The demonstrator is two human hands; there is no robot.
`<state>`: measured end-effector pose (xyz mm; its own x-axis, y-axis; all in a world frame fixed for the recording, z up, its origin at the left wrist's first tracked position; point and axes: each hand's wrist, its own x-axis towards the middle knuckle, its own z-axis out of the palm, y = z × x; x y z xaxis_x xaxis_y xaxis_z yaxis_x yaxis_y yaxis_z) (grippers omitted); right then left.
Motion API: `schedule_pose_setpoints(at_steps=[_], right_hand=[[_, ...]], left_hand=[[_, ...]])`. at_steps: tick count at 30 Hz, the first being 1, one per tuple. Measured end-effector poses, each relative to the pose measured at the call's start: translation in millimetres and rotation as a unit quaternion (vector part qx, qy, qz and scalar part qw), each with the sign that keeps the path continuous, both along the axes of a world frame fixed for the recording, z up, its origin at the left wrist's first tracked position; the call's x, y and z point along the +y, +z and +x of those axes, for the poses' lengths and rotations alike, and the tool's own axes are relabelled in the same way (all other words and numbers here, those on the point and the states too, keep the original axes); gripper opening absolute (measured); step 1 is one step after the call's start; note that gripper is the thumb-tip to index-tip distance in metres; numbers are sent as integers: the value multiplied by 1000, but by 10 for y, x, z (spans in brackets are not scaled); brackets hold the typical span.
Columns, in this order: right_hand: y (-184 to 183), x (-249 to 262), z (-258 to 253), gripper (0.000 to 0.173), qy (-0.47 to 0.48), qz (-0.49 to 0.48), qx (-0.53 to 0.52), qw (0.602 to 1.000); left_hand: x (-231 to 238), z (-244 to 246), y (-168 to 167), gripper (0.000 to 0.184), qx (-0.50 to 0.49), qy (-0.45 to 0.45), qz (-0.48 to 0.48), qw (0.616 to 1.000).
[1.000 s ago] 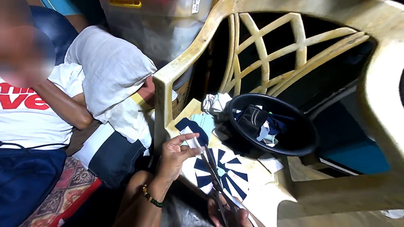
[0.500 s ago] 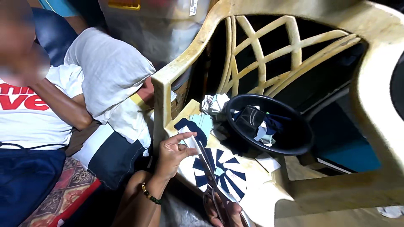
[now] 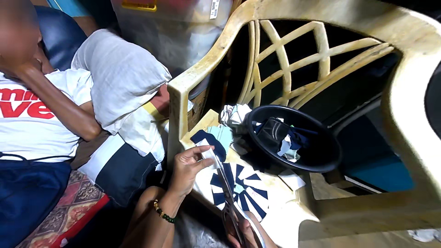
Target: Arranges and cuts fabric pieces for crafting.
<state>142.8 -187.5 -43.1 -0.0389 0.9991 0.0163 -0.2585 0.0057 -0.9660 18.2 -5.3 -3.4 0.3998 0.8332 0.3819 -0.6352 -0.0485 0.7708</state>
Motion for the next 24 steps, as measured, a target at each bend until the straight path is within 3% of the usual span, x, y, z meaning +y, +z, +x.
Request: schedule_pose_setpoints(at_steps=[7,20,24], right_hand=[[-295,58,44,74,87,94,51,990],[-260,82,-115,63,11,99,89,991],[-152,35,-163,53,-37,42,85,995]], left_hand=[[-1,-16,-18,25,7,-9,-1,1000],[-78,24,6,32,-2,-19,-46,999],[-70,10,5,32,4,-18,-42,999]])
